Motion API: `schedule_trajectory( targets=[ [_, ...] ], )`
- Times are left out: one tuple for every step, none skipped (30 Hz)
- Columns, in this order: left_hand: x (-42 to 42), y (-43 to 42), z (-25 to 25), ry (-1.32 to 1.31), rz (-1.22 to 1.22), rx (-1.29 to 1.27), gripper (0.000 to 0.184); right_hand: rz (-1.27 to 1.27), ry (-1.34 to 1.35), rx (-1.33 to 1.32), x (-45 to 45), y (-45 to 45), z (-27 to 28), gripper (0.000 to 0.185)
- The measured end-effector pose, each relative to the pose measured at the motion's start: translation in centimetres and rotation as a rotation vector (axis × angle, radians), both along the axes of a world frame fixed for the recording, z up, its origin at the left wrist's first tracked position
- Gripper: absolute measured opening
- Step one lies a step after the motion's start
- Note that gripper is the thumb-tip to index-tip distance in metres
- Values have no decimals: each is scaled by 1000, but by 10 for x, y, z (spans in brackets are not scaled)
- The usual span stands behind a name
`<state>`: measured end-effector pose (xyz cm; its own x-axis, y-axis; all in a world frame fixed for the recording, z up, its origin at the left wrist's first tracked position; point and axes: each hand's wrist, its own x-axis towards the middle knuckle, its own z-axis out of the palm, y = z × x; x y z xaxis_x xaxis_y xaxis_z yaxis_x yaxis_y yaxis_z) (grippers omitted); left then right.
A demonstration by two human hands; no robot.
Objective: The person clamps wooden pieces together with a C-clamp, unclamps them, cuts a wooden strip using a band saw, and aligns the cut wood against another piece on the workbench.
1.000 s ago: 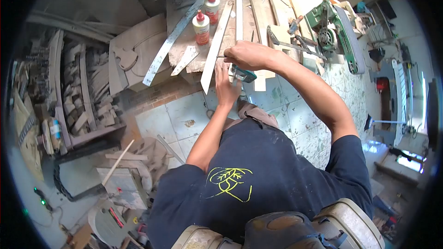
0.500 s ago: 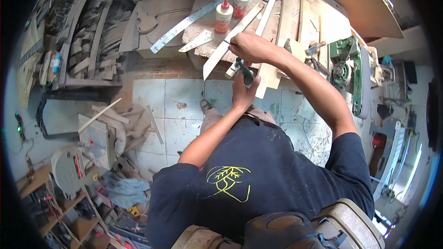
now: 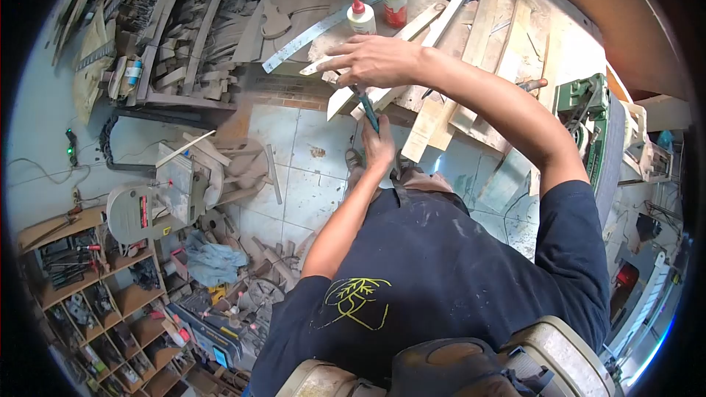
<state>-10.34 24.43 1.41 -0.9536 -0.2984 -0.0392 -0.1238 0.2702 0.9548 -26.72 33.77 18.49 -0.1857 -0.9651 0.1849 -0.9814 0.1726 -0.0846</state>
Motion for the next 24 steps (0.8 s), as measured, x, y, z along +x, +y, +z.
schedule_trajectory(
  targets=[
    [1,1,0,11,13,-5,31,34,27,-3,-3,0,-2,33],
    [1,2,0,22,27,-8,32,57,25,-26,-5,0,-4,30],
    [1,1,-3,19,29,-9,32,80,21,-48,-5,0,-5,27],
    [1,1,-6,16,31,-7,32,105,19,-68,-6,-1,-6,26],
    [0,1,-8,17,34,-5,32,129,19,-87,-8,-1,-6,25],
    [0,2,-9,22,39,-14,32,144,10,-104,-10,-1,-8,24],
    [1,3,-10,26,43,-24,31,157,1,-120,-11,-2,-10,23],
    [1,3,-10,32,45,-34,31,169,-7,-137,-12,-2,-11,23],
    [0,3,-10,34,47,-33,31,173,-7,-165,-12,-2,-11,23],
    [0,3,-11,35,48,-33,31,176,-7,-194,-12,-2,-11,22],
    [1,4,-12,35,48,-32,30,178,-9,-223,-11,-2,-11,22],
    [0,5,-9,45,59,-30,27,158,-25,-231,-10,-2,-12,22],
    [0,6,-7,55,71,-27,24,139,-40,-239,-9,-1,-12,22],
    [-1,8,-4,65,81,-24,21,118,-54,-246,-9,-1,-13,22],
    [-1,9,-5,64,93,-24,21,115,-41,-244,-9,-1,-12,22],
    [-1,10,-6,60,104,-23,21,112,-30,-243,-9,-1,-12,22],
    [-1,10,-6,57,114,-23,20,107,-18,-241,-9,-1,-12,22],
    [-2,10,-10,71,118,-33,21,96,-16,-252,-10,0,-13,22],
    [-2,10,-14,84,122,-43,21,86,-14,-263,-10,0,-15,21],
    [-1,9,-18,97,126,-53,21,75,-13,-273,-9,0,-16,21],
    [-2,10,-13,83,130,-33,22,51,-3,-270,-8,0,-16,20],
    [-1,11,-8,69,132,-14,22,26,6,-267,-6,1,-16,19],
    [-1,13,-4,55,136,6,23,2,16,-263,-4,1,-16,19],
    [-1,12,-10,52,150,-9,24,-38,28,-254,-1,1,-18,18]
  ],
)
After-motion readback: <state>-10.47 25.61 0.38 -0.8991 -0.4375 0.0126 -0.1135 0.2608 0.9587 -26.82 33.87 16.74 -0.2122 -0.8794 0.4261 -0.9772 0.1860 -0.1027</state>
